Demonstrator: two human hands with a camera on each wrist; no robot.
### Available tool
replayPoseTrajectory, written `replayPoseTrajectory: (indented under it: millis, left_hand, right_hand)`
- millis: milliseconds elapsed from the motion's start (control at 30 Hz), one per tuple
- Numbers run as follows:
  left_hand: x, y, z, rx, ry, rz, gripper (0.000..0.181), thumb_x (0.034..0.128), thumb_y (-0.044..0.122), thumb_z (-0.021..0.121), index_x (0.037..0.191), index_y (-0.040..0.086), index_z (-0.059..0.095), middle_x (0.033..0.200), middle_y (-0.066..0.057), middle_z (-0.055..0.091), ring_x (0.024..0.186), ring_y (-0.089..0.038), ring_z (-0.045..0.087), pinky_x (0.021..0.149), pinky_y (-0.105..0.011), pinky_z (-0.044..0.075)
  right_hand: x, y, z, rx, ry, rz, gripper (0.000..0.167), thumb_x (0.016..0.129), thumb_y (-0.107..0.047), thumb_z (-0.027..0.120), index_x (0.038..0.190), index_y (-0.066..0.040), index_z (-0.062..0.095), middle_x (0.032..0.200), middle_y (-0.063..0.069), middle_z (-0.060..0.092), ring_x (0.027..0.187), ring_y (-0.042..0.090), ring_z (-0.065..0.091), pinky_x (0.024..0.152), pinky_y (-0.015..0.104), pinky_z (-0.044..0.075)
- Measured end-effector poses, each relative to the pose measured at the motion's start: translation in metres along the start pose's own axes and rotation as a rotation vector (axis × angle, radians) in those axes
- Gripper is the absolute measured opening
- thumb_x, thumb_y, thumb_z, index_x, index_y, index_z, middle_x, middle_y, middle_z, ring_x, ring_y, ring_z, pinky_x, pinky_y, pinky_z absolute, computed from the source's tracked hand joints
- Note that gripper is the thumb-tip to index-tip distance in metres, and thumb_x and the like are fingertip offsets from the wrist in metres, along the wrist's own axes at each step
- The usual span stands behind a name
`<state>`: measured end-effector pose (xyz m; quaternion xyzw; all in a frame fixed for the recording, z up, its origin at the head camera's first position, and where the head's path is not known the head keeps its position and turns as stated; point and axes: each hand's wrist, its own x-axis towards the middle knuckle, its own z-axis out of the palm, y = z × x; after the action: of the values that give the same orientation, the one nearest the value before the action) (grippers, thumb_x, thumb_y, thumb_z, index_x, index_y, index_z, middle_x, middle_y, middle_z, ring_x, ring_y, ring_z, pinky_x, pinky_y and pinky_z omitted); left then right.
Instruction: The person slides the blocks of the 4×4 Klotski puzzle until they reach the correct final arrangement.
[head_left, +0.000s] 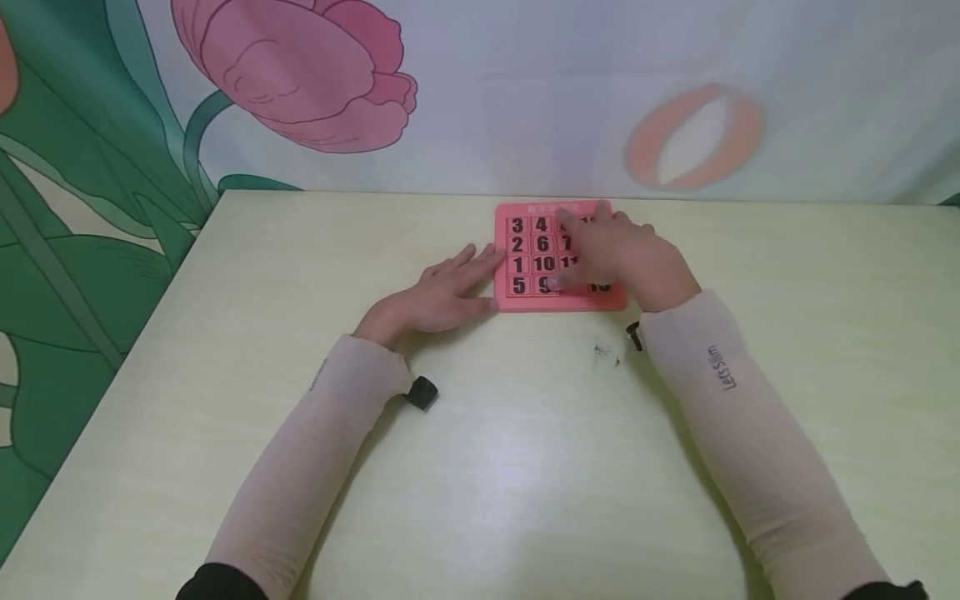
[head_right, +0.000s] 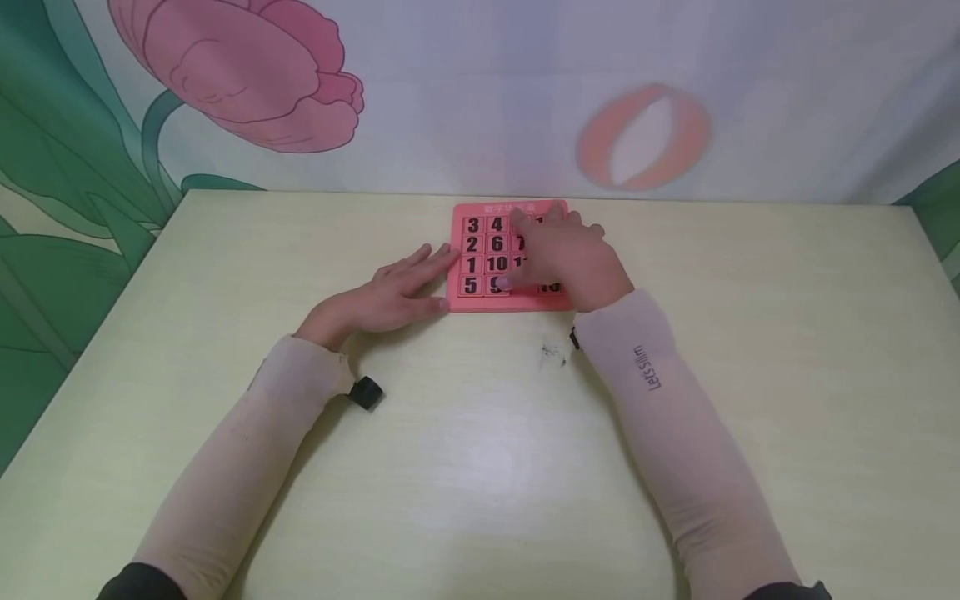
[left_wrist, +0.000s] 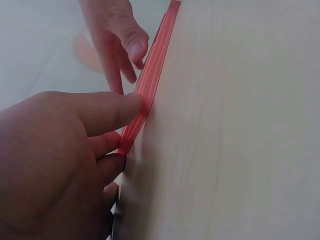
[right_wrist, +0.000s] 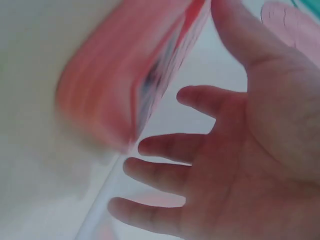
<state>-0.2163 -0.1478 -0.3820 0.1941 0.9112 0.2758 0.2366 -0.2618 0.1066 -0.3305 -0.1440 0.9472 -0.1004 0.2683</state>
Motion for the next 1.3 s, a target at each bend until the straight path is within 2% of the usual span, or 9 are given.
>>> replayPoseTrajectory:
  millis: [167,333,400,500,667,867,967,1100,1300]
  left_hand:
    - [-0.001,0.000,0.000,-0.007,-0.002,0.014,0.072,0.1037,0.047,0.050,0.162,0.038,0.009,0.166,0.019,0.000,0.150,-0.006,-0.013,0.120,-0.044,-0.005]
    - [0.000,0.002,0.000,-0.012,-0.003,0.009,0.072,0.1038,0.046,0.050,0.162,0.039,0.009,0.166,0.019,0.000,0.150,-0.006,-0.013,0.120,-0.044,-0.004]
    - [0.000,0.002,0.000,-0.008,-0.002,0.008,0.072,0.1039,0.046,0.050,0.162,0.039,0.009,0.166,0.019,0.000,0.150,-0.006,-0.013,0.120,-0.044,-0.004]
    - [0.000,0.002,0.000,-0.001,0.000,0.008,0.071,0.1040,0.046,0.049,0.162,0.038,0.009,0.166,0.018,0.000,0.150,-0.006,-0.013,0.120,-0.044,-0.005]
    - [0.001,0.001,0.001,-0.011,0.001,-0.006,0.072,0.1036,0.046,0.050,0.162,0.040,0.009,0.166,0.020,0.000,0.150,-0.004,-0.014,0.120,-0.044,-0.005]
    - [0.000,0.000,0.002,-0.022,0.007,-0.014,0.073,0.1028,0.046,0.052,0.162,0.040,0.011,0.166,0.019,0.001,0.150,-0.005,-0.013,0.121,-0.044,-0.004]
    - [-0.001,0.000,0.002,-0.023,0.007,-0.017,0.073,0.1028,0.046,0.052,0.162,0.040,0.011,0.166,0.019,0.001,0.150,-0.005,-0.013,0.121,-0.044,-0.004]
    - [-0.002,0.000,0.001,-0.017,0.006,-0.013,0.073,0.1030,0.046,0.052,0.162,0.039,0.010,0.167,0.019,0.001,0.150,-0.006,-0.013,0.121,-0.044,-0.004]
    - [-0.002,0.000,0.000,-0.001,0.002,0.004,0.072,0.1040,0.046,0.050,0.163,0.038,0.009,0.167,0.019,-0.001,0.151,-0.007,-0.013,0.121,-0.044,-0.004]
  right_hand:
    - [-0.008,0.026,-0.013,0.113,-0.090,0.039,0.115,0.087,-0.054,0.074,0.163,-0.027,-0.008,0.162,0.030,-0.017,0.147,0.054,-0.004,0.109,0.075,0.013]
    - [-0.017,0.049,-0.020,0.200,-0.135,0.109,0.114,0.087,-0.046,0.076,0.161,-0.034,-0.010,0.160,0.028,-0.023,0.144,0.059,-0.009,0.105,0.080,0.010]
    - [-0.017,0.052,-0.019,0.202,-0.132,0.120,0.115,0.087,-0.048,0.077,0.161,-0.033,-0.010,0.160,0.029,-0.022,0.143,0.061,-0.008,0.104,0.081,0.010]
    - [-0.013,0.048,-0.013,0.210,-0.113,0.131,0.120,0.085,-0.054,0.077,0.160,-0.032,-0.013,0.159,0.029,-0.023,0.144,0.058,-0.013,0.105,0.080,0.007]
    - [-0.006,0.035,-0.007,0.142,-0.069,0.092,0.125,0.084,-0.060,0.075,0.159,-0.027,-0.019,0.160,0.031,-0.021,0.146,0.054,-0.010,0.106,0.079,0.010]
    - [-0.003,0.037,-0.013,0.131,-0.055,0.089,0.111,0.094,-0.065,0.056,0.154,-0.028,-0.029,0.157,0.030,-0.029,0.145,0.057,-0.007,0.106,0.079,0.010]
    - [-0.003,0.040,-0.014,0.156,-0.051,0.112,0.102,0.098,-0.061,0.050,0.155,-0.027,-0.028,0.155,0.030,-0.031,0.143,0.059,-0.008,0.107,0.078,0.009]
    - [-0.003,0.041,-0.014,0.193,-0.069,0.125,0.102,0.099,-0.052,0.057,0.156,-0.031,-0.024,0.156,0.028,-0.031,0.144,0.057,-0.011,0.106,0.079,0.007]
    - [-0.006,0.038,-0.014,0.198,-0.102,0.110,0.113,0.092,-0.054,0.068,0.157,-0.034,-0.022,0.156,0.026,-0.031,0.145,0.054,-0.015,0.107,0.078,0.004]
